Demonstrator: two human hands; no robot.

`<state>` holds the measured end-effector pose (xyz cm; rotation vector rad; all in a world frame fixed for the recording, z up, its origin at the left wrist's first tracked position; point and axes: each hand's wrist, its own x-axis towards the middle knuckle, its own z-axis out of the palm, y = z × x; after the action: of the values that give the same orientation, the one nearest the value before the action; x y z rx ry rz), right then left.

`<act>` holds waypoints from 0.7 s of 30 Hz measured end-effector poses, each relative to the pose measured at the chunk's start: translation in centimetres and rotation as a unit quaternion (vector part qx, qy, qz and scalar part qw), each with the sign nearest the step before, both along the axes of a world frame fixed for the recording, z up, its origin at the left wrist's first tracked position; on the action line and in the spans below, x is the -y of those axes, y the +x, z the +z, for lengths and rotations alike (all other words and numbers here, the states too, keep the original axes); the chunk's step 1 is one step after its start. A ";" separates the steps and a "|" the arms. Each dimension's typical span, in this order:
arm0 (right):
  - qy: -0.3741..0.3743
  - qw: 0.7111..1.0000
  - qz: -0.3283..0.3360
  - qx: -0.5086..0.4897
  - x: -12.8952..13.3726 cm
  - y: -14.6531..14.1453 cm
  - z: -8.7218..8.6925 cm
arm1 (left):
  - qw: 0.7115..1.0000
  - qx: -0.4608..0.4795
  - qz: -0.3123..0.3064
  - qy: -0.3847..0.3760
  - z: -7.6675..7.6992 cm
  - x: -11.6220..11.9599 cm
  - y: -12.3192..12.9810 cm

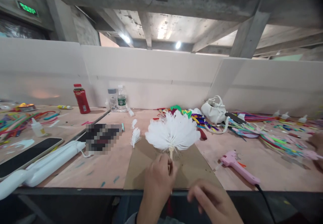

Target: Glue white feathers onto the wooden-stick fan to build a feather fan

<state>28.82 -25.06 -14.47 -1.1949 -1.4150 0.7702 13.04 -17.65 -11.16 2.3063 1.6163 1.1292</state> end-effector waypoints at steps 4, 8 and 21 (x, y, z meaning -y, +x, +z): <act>0.036 0.984 -0.052 -0.165 -4.0 -2.8 4.1 | 0.978 0.147 -0.025 0.148 -1.6 0.3 0.5; 0.082 0.962 -0.087 -0.245 -6.9 -4.6 4.5 | 0.965 0.137 -0.071 0.211 -1.7 0.6 1.0; 0.002 0.946 -0.003 -0.325 -7.4 -4.4 2.0 | 0.790 0.587 -0.088 -0.155 -0.4 -0.5 -0.3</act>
<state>24.37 -17.70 -12.50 -0.8249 -0.8594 1.0379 12.78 -17.14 -11.60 1.0121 0.9157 1.5728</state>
